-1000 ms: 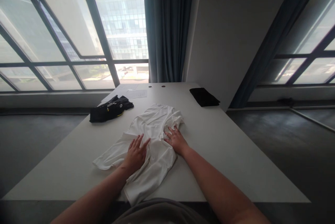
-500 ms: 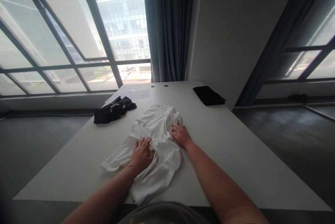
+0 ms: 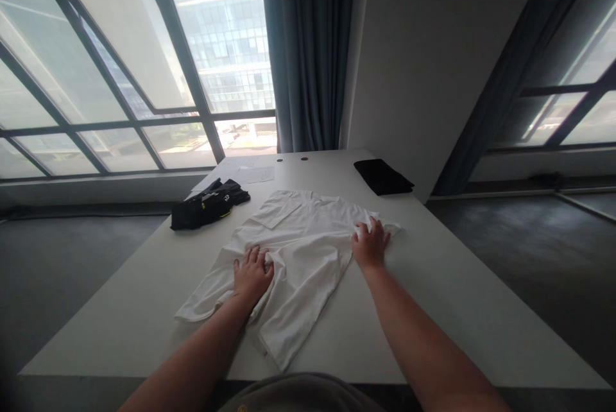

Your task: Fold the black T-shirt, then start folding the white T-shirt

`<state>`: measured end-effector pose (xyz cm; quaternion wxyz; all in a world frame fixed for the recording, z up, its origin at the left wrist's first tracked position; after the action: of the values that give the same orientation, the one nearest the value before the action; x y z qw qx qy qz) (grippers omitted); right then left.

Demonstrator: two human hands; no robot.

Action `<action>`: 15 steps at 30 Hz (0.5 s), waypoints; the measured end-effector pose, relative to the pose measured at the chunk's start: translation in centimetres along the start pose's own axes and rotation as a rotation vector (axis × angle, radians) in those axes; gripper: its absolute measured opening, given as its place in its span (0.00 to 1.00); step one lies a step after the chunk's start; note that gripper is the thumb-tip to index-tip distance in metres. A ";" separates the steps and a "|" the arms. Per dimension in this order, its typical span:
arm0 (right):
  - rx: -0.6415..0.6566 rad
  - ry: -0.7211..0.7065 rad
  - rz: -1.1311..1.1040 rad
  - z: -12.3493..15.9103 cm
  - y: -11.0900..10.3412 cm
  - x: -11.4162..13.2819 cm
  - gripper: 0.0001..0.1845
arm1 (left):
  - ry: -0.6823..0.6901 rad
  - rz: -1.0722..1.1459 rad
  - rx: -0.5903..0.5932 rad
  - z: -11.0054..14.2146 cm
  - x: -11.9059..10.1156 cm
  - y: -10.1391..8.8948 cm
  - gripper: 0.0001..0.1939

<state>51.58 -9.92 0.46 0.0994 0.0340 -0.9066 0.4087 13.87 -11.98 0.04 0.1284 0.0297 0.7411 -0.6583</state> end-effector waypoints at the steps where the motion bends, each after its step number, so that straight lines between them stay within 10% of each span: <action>1: -0.002 -0.087 -0.030 0.4 -0.4 2.0 0.18 | -0.002 -0.002 -0.005 -0.1 -0.2 0.1 0.27; 8: 0.452 -0.451 -0.234 5.9 1.9 12.2 0.26 | 0.003 -0.009 -0.074 -0.4 -1.5 0.3 0.26; 15: 0.546 -0.349 -0.136 5.4 4.4 7.8 0.31 | 0.086 -0.071 -0.062 0.2 -2.8 -1.0 0.21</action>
<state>42.52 -10.87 -4.66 -0.0432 0.1891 -0.7624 0.6173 16.35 -11.96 1.63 0.0737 0.0277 0.7664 -0.6375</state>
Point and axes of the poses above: each hand's wrist, its own z-axis away from the middle knuckle, its own y-axis out of the palm, x = y × z, the point moved 5 cm from there along -z, towards the middle knuckle, and after that the axes turned 11 degrees about -y, right-handed, at the moved point
